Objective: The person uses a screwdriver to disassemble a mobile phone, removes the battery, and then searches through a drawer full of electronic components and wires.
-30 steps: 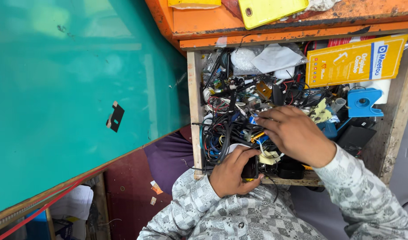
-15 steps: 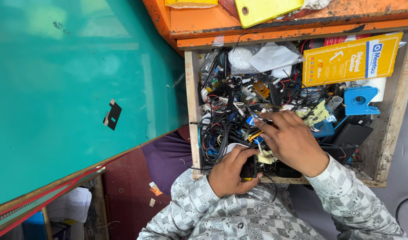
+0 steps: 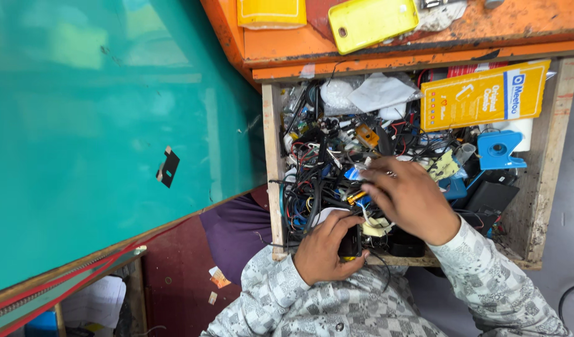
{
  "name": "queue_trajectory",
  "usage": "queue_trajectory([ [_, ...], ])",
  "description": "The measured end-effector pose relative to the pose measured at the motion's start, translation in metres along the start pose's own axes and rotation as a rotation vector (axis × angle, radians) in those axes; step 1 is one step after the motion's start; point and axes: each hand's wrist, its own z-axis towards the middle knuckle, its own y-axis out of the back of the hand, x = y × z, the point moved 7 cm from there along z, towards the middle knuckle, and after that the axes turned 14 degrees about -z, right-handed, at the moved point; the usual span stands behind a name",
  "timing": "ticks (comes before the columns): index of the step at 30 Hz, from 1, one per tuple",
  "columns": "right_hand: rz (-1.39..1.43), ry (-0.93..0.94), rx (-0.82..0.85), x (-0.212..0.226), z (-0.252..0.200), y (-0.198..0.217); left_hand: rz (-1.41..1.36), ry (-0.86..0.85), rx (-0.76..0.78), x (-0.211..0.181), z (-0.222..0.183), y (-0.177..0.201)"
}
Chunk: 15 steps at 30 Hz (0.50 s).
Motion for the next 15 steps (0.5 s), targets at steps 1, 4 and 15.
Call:
queue_trajectory([
  [1,0.068,-0.068,0.008,-0.009,0.006,0.0,0.002,-0.01,-0.001,-0.001,0.001,0.001],
  [4,-0.117,-0.107,-0.295,-0.026,0.025,0.02,0.002,-0.021,-0.006,-0.002,0.003,0.0],
  [15,0.021,0.02,0.139,-0.007,0.065,-0.045,-0.027,-0.006,-0.014,-0.007,0.013,-0.001],
])
